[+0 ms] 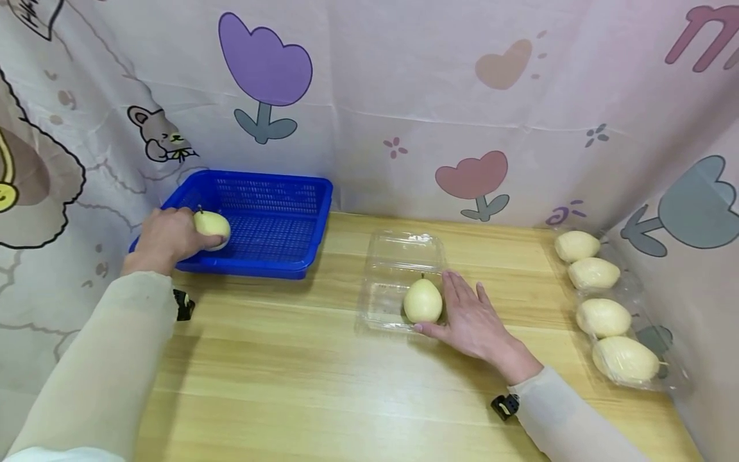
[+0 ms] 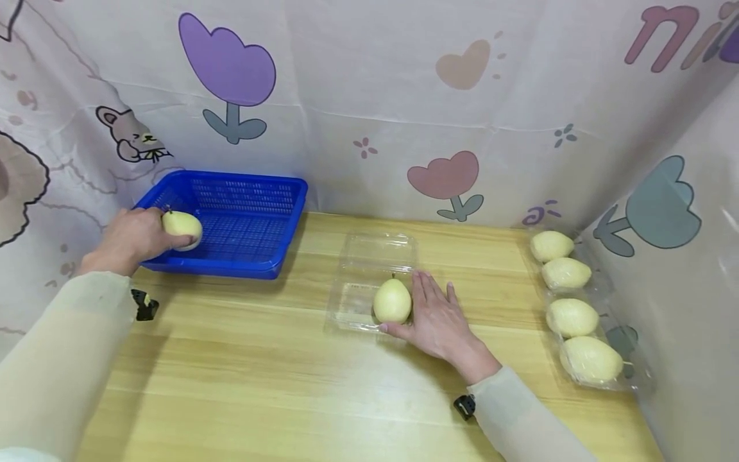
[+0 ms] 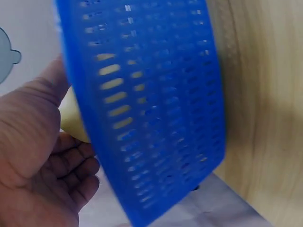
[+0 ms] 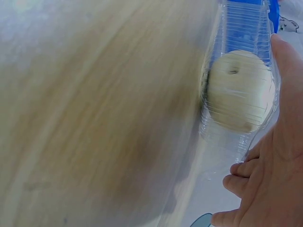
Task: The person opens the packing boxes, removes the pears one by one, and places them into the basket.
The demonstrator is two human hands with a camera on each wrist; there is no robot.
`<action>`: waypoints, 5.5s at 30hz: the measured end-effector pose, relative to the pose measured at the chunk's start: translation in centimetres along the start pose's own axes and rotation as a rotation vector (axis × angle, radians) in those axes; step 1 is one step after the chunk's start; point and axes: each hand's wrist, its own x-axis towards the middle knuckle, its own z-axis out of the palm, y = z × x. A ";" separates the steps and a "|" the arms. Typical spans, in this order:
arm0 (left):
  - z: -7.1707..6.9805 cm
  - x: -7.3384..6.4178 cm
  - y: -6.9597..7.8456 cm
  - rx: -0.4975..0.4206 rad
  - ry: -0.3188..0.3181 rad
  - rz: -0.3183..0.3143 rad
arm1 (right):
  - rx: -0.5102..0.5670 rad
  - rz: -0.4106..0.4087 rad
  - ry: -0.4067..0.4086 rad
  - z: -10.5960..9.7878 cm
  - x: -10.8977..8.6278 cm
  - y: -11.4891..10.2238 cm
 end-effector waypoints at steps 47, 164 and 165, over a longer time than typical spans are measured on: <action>0.4 0.0 -1.0 -0.066 -0.283 -0.312 | -0.026 0.004 0.006 0.0 -0.1 -0.1; 10.6 -4.7 34.1 -0.546 -0.510 0.292 | -0.051 0.014 -0.023 -0.1 0.3 0.0; 10.7 -4.7 34.1 -0.552 -0.514 0.296 | -0.052 0.013 -0.019 -0.1 0.3 0.0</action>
